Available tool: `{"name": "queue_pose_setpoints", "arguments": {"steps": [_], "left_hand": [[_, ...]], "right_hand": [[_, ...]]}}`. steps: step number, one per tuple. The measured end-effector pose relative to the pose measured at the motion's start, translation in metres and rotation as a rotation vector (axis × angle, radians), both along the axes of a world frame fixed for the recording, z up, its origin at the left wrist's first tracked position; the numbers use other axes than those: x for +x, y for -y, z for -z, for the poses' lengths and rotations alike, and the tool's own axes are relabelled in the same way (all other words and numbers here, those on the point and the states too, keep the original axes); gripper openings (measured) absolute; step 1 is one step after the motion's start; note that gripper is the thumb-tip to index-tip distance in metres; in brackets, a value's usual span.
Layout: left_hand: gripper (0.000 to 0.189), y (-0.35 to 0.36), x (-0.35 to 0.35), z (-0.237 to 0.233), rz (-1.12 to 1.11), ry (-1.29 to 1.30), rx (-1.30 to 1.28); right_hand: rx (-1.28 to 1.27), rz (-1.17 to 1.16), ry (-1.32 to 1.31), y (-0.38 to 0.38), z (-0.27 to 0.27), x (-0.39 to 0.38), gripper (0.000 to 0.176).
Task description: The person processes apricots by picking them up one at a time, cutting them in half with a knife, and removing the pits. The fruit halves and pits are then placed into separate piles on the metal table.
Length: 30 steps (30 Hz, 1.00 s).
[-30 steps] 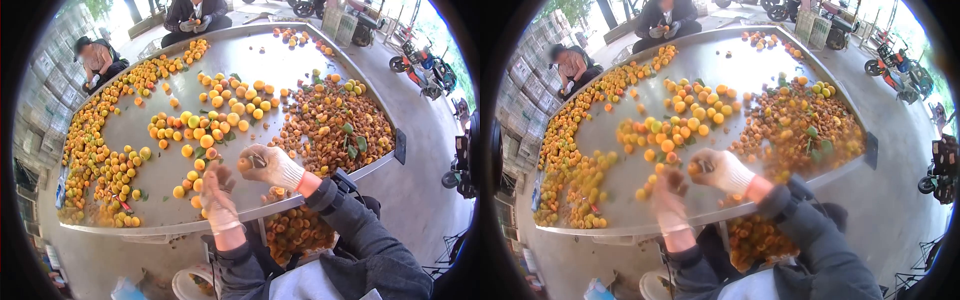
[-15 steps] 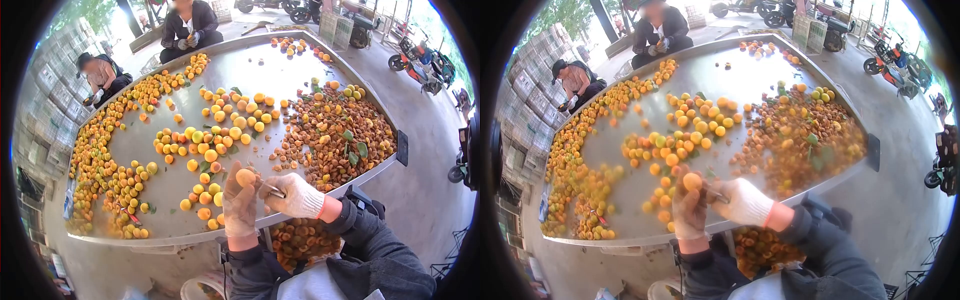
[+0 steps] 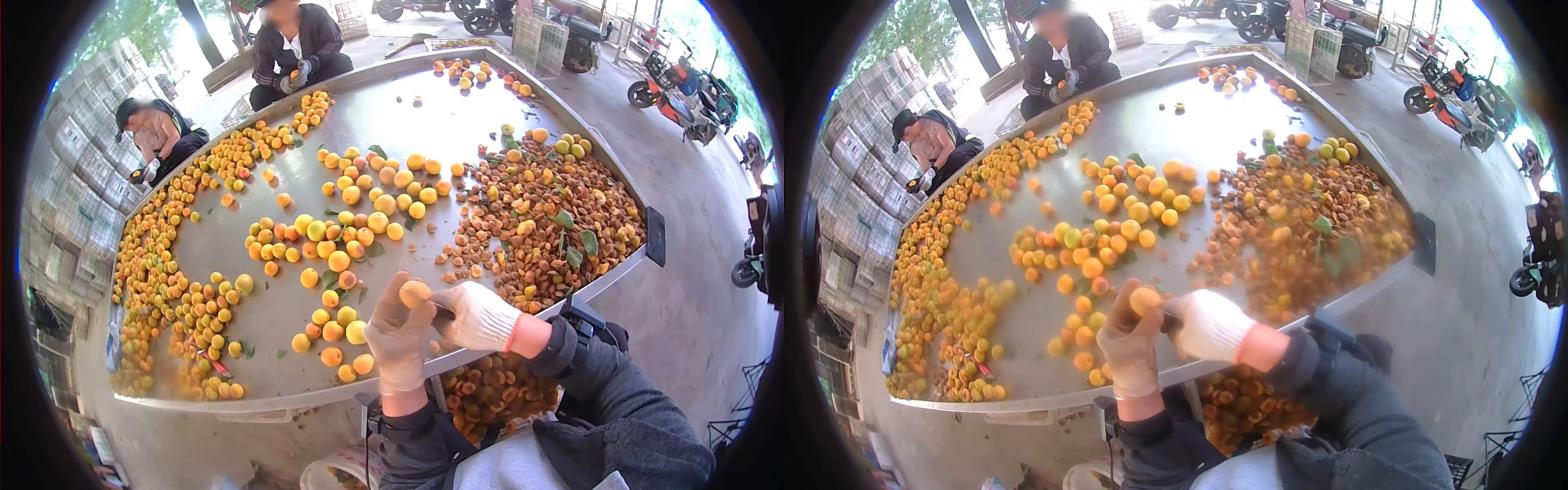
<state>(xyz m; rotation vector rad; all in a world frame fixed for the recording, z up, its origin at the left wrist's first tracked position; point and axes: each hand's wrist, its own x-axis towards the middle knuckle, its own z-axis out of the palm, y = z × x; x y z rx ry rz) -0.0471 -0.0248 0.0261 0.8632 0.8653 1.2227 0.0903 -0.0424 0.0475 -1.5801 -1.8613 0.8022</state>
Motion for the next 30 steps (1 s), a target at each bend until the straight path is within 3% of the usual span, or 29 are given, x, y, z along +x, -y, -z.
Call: {"name": "queue_pose_setpoints", "arguments": {"steps": [2, 4, 6, 9, 12, 14, 18, 21, 23, 27, 30], "left_hand": [[0.046, -0.003, 0.005, 0.013, -0.016, -0.040, 0.082], [0.046, -0.005, 0.009, 0.014, -0.038, -0.080, 0.167], [0.046, -0.008, 0.011, 0.010, 0.008, 0.296, 0.062], [0.050, -0.012, 0.011, 0.015, 0.076, 0.175, -0.109], [0.050, -0.009, 0.013, 0.010, 0.067, 0.090, 0.019], [0.050, -0.009, 0.012, 0.008, 0.063, 0.062, 0.041], [0.050, -0.010, 0.017, 0.010, 0.069, -0.096, 0.117], [0.049, -0.012, 0.021, 0.008, 0.082, 0.041, 0.012], [0.049, -0.014, 0.023, 0.011, 0.086, 0.123, 0.016], [0.047, -0.018, 0.027, 0.014, 0.131, 0.344, 0.057], [0.043, -0.014, 0.029, 0.010, 0.115, 0.265, 0.023]], "right_hand": [[-0.304, 0.013, -0.142, -0.005, -0.008, 0.004, 0.024], [-0.223, 0.038, -0.145, -0.004, -0.007, 0.003, 0.022], [-0.142, 0.057, -0.151, -0.003, -0.004, 0.001, 0.020], [-0.057, 0.057, 0.028, -0.004, 0.005, 0.002, 0.017], [0.000, 0.071, 0.077, -0.005, 0.012, 0.007, 0.026], [-0.036, 0.027, -0.001, -0.004, 0.009, 0.011, 0.017], [-0.237, 0.032, -0.239, -0.008, 0.004, 0.014, 0.016], [-0.360, 0.009, -0.218, -0.013, 0.014, 0.019, 0.018], [0.017, 0.083, 0.118, -0.013, 0.016, 0.018, 0.025], [0.096, 0.096, 0.018, -0.008, 0.015, 0.019, 0.023], [0.118, 0.134, -0.026, -0.004, 0.021, 0.017, 0.024]]}}
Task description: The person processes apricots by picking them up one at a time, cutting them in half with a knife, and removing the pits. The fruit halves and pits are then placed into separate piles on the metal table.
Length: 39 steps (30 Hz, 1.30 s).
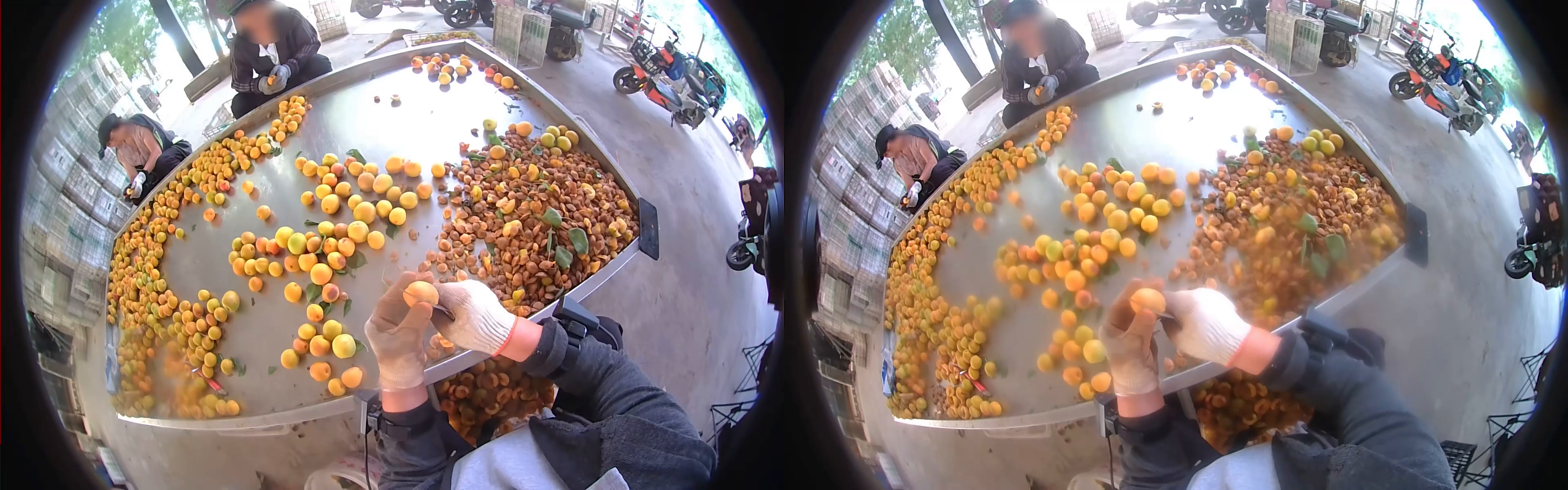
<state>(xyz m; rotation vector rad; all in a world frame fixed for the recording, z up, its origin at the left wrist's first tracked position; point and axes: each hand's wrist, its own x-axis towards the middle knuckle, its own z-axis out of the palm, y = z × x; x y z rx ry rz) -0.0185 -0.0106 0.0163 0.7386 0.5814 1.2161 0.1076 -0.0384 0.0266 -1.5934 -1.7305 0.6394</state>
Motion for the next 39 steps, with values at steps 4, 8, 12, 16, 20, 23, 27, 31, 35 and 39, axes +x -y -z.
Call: {"name": "queue_pose_setpoints", "arguments": {"steps": [4, 8, 12, 16, 20, 23, 27, 31, 35, 39], "left_hand": [[0.039, 0.004, 0.007, -0.002, -0.105, -0.191, 0.091], [0.035, 0.007, 0.006, -0.004, -0.133, -0.394, 0.189], [0.038, 0.001, 0.012, -0.001, -0.083, -0.079, -0.060], [0.039, 0.002, 0.016, 0.003, -0.082, -0.099, -0.058], [0.042, 0.006, 0.021, 0.005, -0.122, -0.146, 0.033], [0.044, 0.006, 0.010, 0.009, 0.005, -0.166, 0.012], [0.046, 0.002, 0.010, 0.004, 0.134, -0.136, 0.013], [0.046, -0.005, 0.010, 0.003, 0.103, -0.126, 0.063], [0.042, -0.002, 0.015, 0.005, -0.030, -0.401, 0.117], [0.045, -0.002, 0.024, 0.009, -0.113, -0.652, 0.638]], "right_hand": [[-0.052, 0.062, 0.015, 0.003, -0.001, 0.002, 0.023], [-0.554, -0.182, -0.347, -0.005, -0.013, 0.023, 0.017], [-0.082, -0.013, 0.109, -0.005, 0.000, 0.011, 0.019], [-0.084, 0.018, 0.097, -0.004, 0.005, 0.007, 0.022], [-0.073, -0.115, -0.061, -0.003, 0.005, 0.015, 0.023], [-0.676, -0.178, -0.505, 0.000, -0.019, 0.019, 0.030], [-0.645, -0.255, -0.389, 0.004, -0.019, 0.031, 0.023], [-0.132, -0.215, -0.184, 0.016, -0.015, 0.053, 0.015], [-0.158, 0.181, -0.673, 0.016, -0.042, 0.059, 0.014], [-0.174, 0.022, -0.249, -0.006, -0.039, 0.040, 0.032]]}}
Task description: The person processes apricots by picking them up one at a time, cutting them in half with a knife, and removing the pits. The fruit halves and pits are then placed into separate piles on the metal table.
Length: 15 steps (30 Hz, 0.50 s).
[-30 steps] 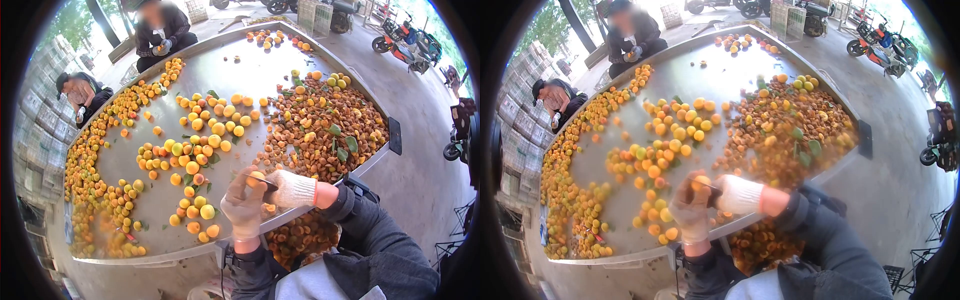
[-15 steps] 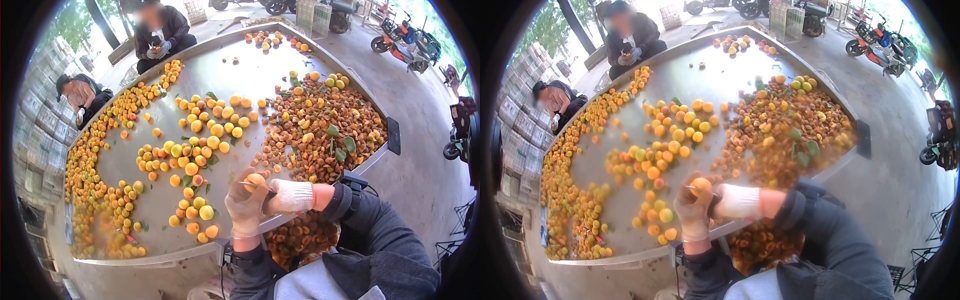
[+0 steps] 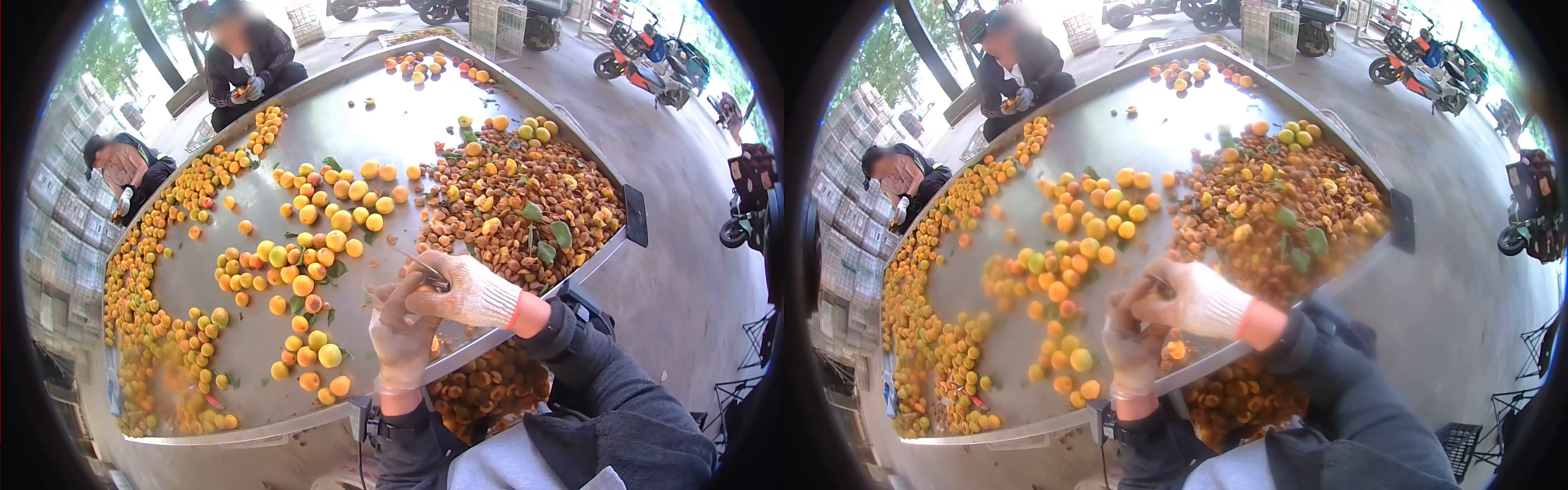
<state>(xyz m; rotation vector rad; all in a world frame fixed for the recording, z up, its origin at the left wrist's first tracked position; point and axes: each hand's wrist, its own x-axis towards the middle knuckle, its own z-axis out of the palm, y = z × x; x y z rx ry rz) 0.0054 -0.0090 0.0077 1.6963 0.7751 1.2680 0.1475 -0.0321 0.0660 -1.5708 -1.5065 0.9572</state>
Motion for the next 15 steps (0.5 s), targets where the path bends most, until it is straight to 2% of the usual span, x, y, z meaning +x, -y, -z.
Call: {"name": "queue_pose_setpoints", "arguments": {"steps": [1, 3, 4, 6, 7, 9, 11, 12, 13, 15], "left_hand": [[0.045, 0.001, -0.001, 0.001, -0.003, -0.001, -0.006], [0.041, 0.005, -0.007, -0.001, 0.111, 0.282, -0.360], [0.041, 0.005, -0.011, -0.004, 0.109, 0.276, -0.360], [0.040, 0.003, -0.016, -0.010, 0.198, 0.696, -0.777], [0.040, 0.001, -0.014, -0.007, 0.202, 0.695, -0.775], [0.047, -0.004, -0.013, 0.007, 0.188, 0.760, -0.754], [0.049, -0.010, -0.018, 0.011, 0.194, 0.833, -0.847], [0.050, -0.012, -0.020, 0.012, 0.202, 0.905, -0.934], [0.050, -0.012, -0.018, 0.011, 0.196, 0.910, -0.933], [0.049, -0.009, -0.012, 0.009, 0.158, 0.798, -0.967]], "right_hand": [[-0.006, -0.003, -0.001, 0.000, 0.003, 0.000, 0.032], [-0.173, 0.021, -0.411, 0.000, -0.001, -0.003, 0.028], [-0.206, 0.064, -0.439, 0.000, -0.007, -0.006, 0.024], [-0.219, 0.052, -0.549, 0.001, -0.001, -0.004, 0.022], [-0.234, 0.034, -0.653, 0.001, -0.003, -0.003, 0.021], [-0.325, 0.050, -0.633, 0.015, -0.001, 0.006, 0.020], [-0.115, -0.255, -0.348, 0.031, 0.020, 0.022, 0.019], [-0.370, -0.311, -0.328, 0.039, -0.001, 0.028, 0.020], [-0.373, -0.316, -0.326, 0.038, 0.007, 0.029, 0.020], [-0.051, 0.058, -0.237, 0.037, 0.028, 0.032, 0.017]]}}
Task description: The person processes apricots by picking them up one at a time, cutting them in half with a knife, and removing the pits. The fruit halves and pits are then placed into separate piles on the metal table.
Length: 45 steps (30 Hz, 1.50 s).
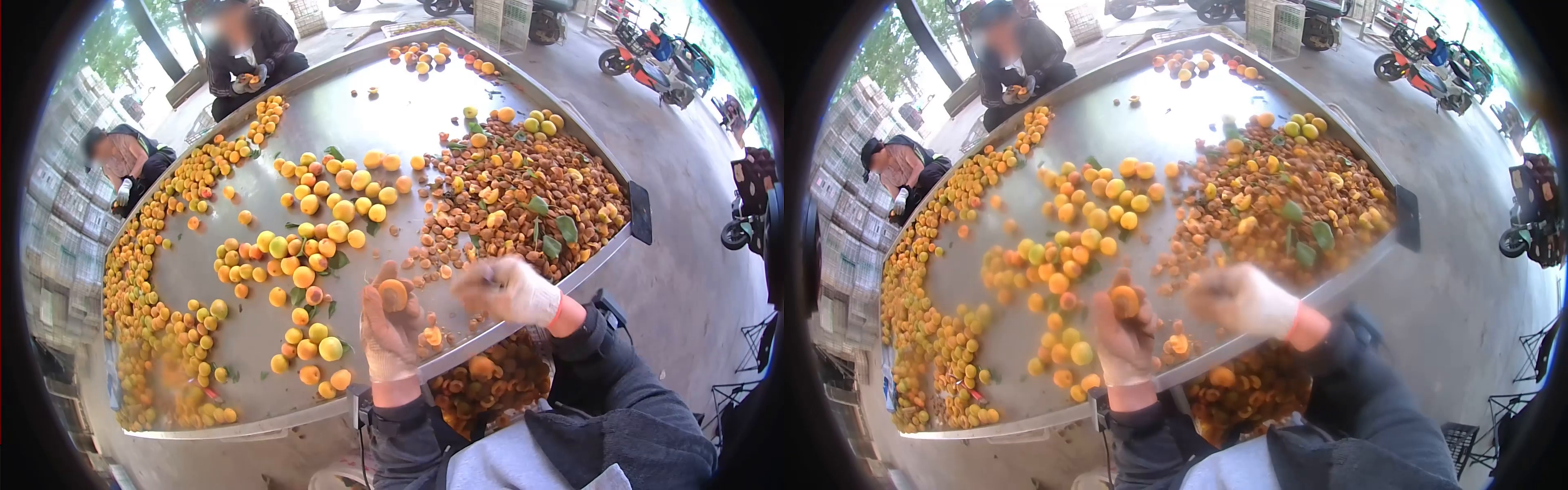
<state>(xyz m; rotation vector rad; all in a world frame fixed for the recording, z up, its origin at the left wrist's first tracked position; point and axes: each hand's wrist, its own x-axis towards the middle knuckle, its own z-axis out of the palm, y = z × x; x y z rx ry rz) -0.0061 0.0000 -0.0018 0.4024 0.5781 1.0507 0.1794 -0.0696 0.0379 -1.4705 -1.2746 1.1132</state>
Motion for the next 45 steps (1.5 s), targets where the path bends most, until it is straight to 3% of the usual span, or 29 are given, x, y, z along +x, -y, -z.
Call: {"name": "queue_pose_setpoints", "arguments": {"steps": [1, 2, 4, 7, 12, 14, 15, 18, 20, 22, 23, 24, 27, 28, 30, 32, 34, 35, 36, 38, 39, 41, 43, 44, 45], "left_hand": [[0.049, 0.001, 0.003, 0.000, 0.009, 0.000, 0.000], [0.048, 0.003, 0.006, 0.002, 0.042, -0.021, -0.007], [0.047, 0.006, 0.007, 0.003, 0.063, -0.045, -0.013], [0.051, 0.010, 0.009, 0.004, 0.028, -0.100, -0.023], [0.043, 0.014, 0.010, -0.001, 0.036, -0.197, -0.033], [0.038, 0.014, 0.011, -0.004, 0.018, -0.285, -0.058], [0.035, 0.015, 0.011, -0.004, 0.001, -0.371, -0.083], [0.030, 0.013, 0.016, 0.010, -0.092, -0.556, 0.005], [0.030, 0.014, 0.015, 0.009, -0.094, -0.531, 0.053], [0.029, 0.012, 0.015, 0.008, -0.088, -0.507, 0.102], [0.029, 0.010, 0.015, 0.007, -0.073, -0.437, 0.015], [0.028, 0.008, 0.015, 0.006, -0.060, -0.364, -0.070], [0.027, 0.009, 0.017, 0.003, -0.072, -0.337, -0.204], [0.027, 0.007, 0.013, 0.009, -0.073, -0.338, -0.204], [0.029, 0.002, 0.002, 0.021, 0.176, -0.077, -0.182], [0.033, -0.004, 0.002, 0.023, 0.059, -0.110, -0.206], [0.038, -0.006, 0.002, 0.022, -0.061, -0.139, -0.242], [0.042, -0.007, 0.001, 0.022, -0.103, -0.140, -0.140], [0.046, -0.007, 0.000, 0.021, -0.141, -0.143, -0.037], [0.047, -0.008, -0.002, 0.025, -0.125, -0.082, -0.042], [0.048, -0.009, -0.002, 0.027, -0.111, -0.021, -0.051], [0.047, -0.009, 0.005, 0.018, -0.116, -0.059, -0.073], [0.047, -0.010, 0.001, 0.034, -0.131, -0.104, -0.100], [0.048, -0.015, -0.006, 0.065, -0.117, -0.274, 0.061], [0.050, -0.016, -0.008, 0.058, -0.098, -0.445, 0.222]], "right_hand": [[-0.004, 0.179, -0.172, -0.005, -0.027, -0.008, 0.015], [0.220, 0.349, -0.519, -0.020, -0.040, -0.016, 0.016], [0.336, 0.449, -0.741, -0.035, -0.054, -0.036, 0.018], [0.535, 0.315, -0.711, -0.042, -0.048, -0.049, 0.020], [0.615, 0.270, -0.549, -0.053, -0.032, -0.058, 0.021], [0.588, 0.126, -0.526, -0.054, -0.033, -0.058, 0.019], [0.806, 0.107, -0.221, -0.066, -0.029, -0.059, 0.017], [0.704, -0.003, -0.297, -0.068, -0.030, -0.063, 0.015], [0.590, -0.047, -0.362, -0.067, -0.032, -0.064, 0.014], [0.441, -0.018, -0.531, -0.073, -0.026, -0.059, 0.015], [0.303, -0.029, -0.965, -0.082, -0.011, -0.052, 0.016], [0.305, -0.028, -0.964, -0.086, -0.005, -0.047, 0.016], [0.121, 0.207, -1.357, -0.097, 0.009, -0.040, 0.013], [0.121, 0.206, -1.358, -0.098, 0.015, -0.042, 0.013], [-0.001, 0.292, -1.486, -0.097, 0.020, -0.046, 0.012], [0.023, 0.398, -1.514, -0.103, 0.012, -0.040, 0.015], [0.251, 0.534, -1.043, -0.100, 0.008, -0.026, 0.015], [0.261, 0.445, -0.767, -0.091, 0.010, -0.019, 0.017], [0.259, 0.443, -0.766, -0.087, 0.015, -0.024, 0.017], [0.554, 0.052, 0.006, -0.075, 0.026, -0.036, 0.023], [0.557, 0.052, 0.010, -0.069, 0.023, -0.041, 0.023], [0.219, -0.172, 0.606, -0.056, 0.013, -0.051, 0.029], [0.154, -0.209, 0.682, -0.055, 0.011, -0.059, 0.030], [0.095, -0.243, 0.759, -0.055, 0.011, -0.063, 0.030], [0.152, -0.290, 0.904, -0.054, 0.012, -0.066, 0.024]]}}
